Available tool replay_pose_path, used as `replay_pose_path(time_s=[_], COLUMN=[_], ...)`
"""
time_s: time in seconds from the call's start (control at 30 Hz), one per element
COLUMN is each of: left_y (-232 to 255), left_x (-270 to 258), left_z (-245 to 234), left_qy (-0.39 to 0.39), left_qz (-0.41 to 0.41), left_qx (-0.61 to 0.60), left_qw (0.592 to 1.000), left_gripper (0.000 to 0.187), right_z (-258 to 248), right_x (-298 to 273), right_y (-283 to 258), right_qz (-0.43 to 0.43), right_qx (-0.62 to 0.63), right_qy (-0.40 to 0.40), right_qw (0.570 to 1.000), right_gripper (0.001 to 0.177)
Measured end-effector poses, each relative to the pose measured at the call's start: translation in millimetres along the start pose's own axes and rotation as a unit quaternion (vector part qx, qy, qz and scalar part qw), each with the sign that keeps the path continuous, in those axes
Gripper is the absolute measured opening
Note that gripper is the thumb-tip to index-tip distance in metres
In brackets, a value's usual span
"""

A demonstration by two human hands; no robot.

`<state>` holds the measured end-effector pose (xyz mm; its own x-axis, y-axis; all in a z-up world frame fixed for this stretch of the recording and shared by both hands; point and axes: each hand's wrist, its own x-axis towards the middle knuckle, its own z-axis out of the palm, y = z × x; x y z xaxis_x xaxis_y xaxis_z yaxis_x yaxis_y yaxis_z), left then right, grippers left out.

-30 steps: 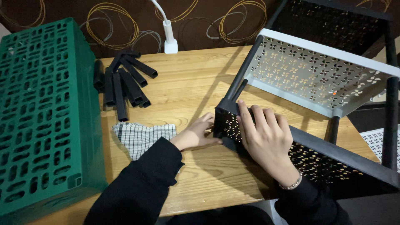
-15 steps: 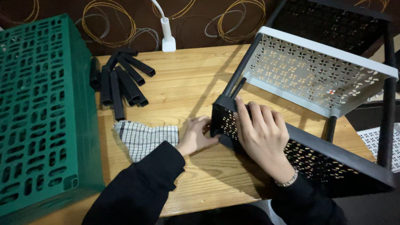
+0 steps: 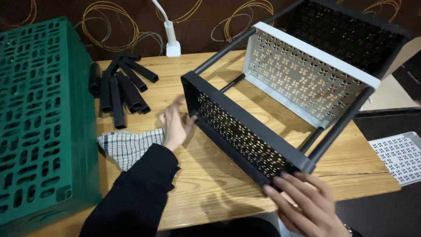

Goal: The person assembles a small shelving unit by inserting black plastic rods into a white perforated frame and attaching black perforated panels. They wipe the frame and rods with a cloth during assembly and place the finished unit on the table.

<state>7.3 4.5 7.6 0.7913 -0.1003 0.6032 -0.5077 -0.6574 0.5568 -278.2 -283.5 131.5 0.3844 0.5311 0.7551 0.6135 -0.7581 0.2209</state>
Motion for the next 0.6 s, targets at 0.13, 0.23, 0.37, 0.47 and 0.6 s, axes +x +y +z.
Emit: replay_pose_path(time_s=[0.13, 0.23, 0.37, 0.47, 0.6], left_y=[35.7, 87.6, 155.4, 166.4, 150.5], left_x=[-4.9, -16.4, -39.8, -37.5, -21.4], left_z=[-22.4, -41.7, -58.0, -67.1, -74.1], left_qy=[0.145, 0.126, 0.006, -0.046, -0.038], left_qz=[0.053, 0.156, 0.191, 0.16, 0.143], left_qx=[-0.017, 0.001, -0.062, -0.105, -0.123], left_qw=[0.988, 0.98, 0.98, 0.98, 0.981], left_gripper=[0.071, 0.057, 0.054, 0.055, 0.049], right_z=[9.0, 33.0, 38.2, 38.7, 55.5], right_x=[-37.1, -40.2, -31.9, -22.4, -1.7], right_y=[23.6, 40.3, 42.2, 30.0, 14.9], right_qz=[0.047, 0.177, 0.133, 0.106, 0.079], right_qx=[-0.022, 0.114, 0.055, 0.022, 0.018], right_qy=[0.154, 0.222, 0.158, 0.065, 0.042], right_qw=[0.987, 0.952, 0.977, 0.992, 0.996], right_gripper=[0.023, 0.03, 0.041, 0.047, 0.052])
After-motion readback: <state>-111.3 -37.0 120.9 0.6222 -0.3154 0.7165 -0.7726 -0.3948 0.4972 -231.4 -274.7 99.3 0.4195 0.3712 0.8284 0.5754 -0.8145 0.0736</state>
